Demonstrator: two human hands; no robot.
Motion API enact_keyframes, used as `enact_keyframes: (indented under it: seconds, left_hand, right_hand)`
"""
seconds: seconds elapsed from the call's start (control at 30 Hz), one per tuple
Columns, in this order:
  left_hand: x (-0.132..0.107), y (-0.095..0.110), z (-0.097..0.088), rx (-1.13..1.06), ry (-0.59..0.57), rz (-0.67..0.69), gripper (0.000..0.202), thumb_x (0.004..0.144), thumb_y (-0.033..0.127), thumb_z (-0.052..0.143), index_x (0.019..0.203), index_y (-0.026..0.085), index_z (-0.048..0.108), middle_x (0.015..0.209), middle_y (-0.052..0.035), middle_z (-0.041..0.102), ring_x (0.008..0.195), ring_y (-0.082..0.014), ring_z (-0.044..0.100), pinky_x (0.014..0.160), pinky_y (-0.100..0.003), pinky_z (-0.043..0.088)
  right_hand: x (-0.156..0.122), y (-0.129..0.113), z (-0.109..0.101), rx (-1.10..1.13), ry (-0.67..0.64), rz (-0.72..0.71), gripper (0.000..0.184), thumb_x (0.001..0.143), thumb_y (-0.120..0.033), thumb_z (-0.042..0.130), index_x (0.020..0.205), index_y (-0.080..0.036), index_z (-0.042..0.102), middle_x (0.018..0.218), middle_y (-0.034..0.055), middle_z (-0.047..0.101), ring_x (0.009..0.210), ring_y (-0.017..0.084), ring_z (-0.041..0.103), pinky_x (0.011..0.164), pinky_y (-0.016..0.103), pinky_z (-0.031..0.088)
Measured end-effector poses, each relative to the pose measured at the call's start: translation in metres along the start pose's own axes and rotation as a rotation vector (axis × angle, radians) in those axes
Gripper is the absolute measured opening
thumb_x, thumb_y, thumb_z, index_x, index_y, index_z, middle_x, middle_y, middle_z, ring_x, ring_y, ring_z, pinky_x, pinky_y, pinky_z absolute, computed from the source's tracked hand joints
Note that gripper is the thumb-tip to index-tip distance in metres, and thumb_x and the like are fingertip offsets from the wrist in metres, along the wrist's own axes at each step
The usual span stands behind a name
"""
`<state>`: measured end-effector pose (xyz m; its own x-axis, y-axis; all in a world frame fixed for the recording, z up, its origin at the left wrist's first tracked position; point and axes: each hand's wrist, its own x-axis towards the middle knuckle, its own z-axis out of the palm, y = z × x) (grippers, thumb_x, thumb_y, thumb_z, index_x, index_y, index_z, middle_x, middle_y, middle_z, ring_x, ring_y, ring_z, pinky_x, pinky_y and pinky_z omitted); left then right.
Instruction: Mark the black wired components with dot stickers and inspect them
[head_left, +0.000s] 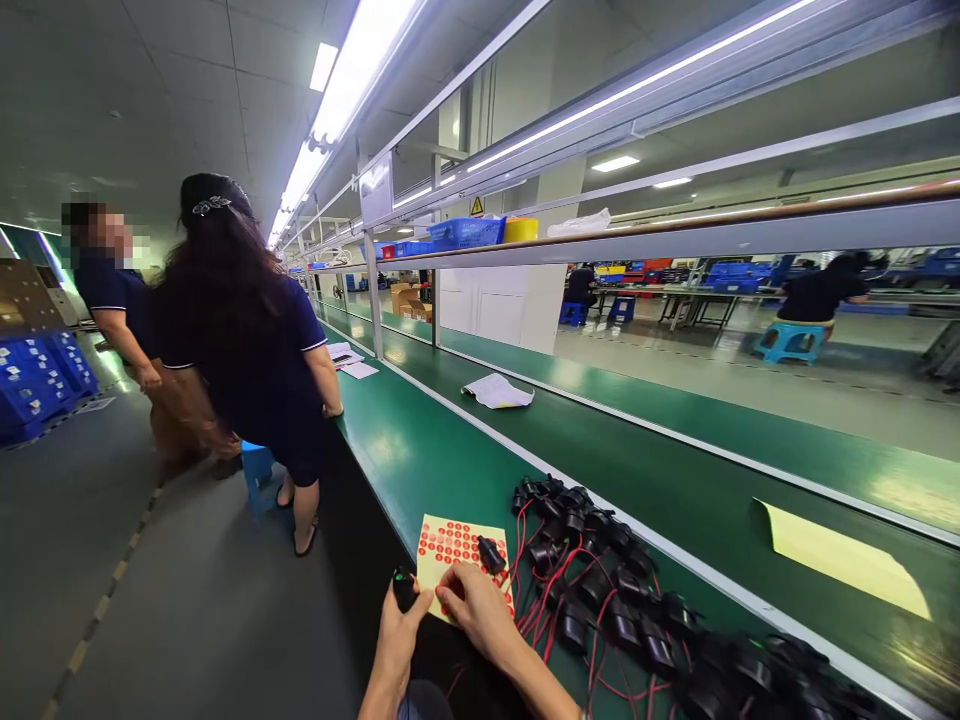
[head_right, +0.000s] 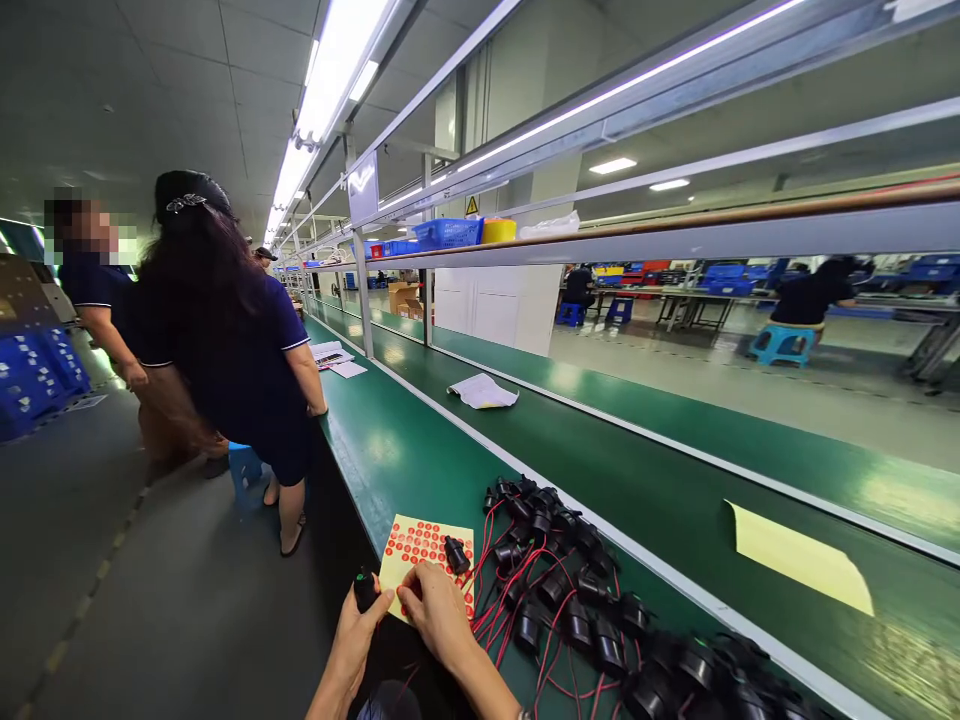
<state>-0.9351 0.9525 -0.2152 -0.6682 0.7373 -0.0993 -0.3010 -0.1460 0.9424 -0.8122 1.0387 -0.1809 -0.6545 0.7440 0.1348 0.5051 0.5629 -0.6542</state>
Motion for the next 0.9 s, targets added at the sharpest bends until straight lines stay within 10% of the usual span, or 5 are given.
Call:
enact_keyframes:
  seconds: [0.53, 0.9]
  left_hand:
    - [0.006, 0.014, 0.018, 0.004, -0.006, -0.079, 0.049, 0.046, 0.041, 0.095, 0.073, 0.018, 0.060, 0.068, 0.0006, 0.066, 0.070, -0.0196, 0.066, 0.070, -0.029, 0.051]
    - [-0.008, 0.064, 0.001, 0.057, -0.042, -0.089, 0.044, 0.066, 0.039, 0.081, 0.101, 0.017, 0.066, 0.098, -0.0062, 0.069, 0.088, -0.0202, 0.064, 0.088, -0.032, 0.046]
  right_hand:
    - [-0.003, -0.003, 0.013, -0.180, 0.074, -0.025, 0.011, 0.099, -0.024, 0.062, 0.101, -0.015, 0.068, 0.103, 0.0043, 0.071, 0.095, 0.019, 0.068, 0.086, 0.040, 0.057]
    - [-0.002, -0.008, -0.011, 0.239, 0.093, -0.023, 0.033, 0.100, -0.047, 0.055, 0.090, -0.016, 0.063, 0.073, -0.0013, 0.066, 0.066, 0.015, 0.064, 0.068, 0.032, 0.054]
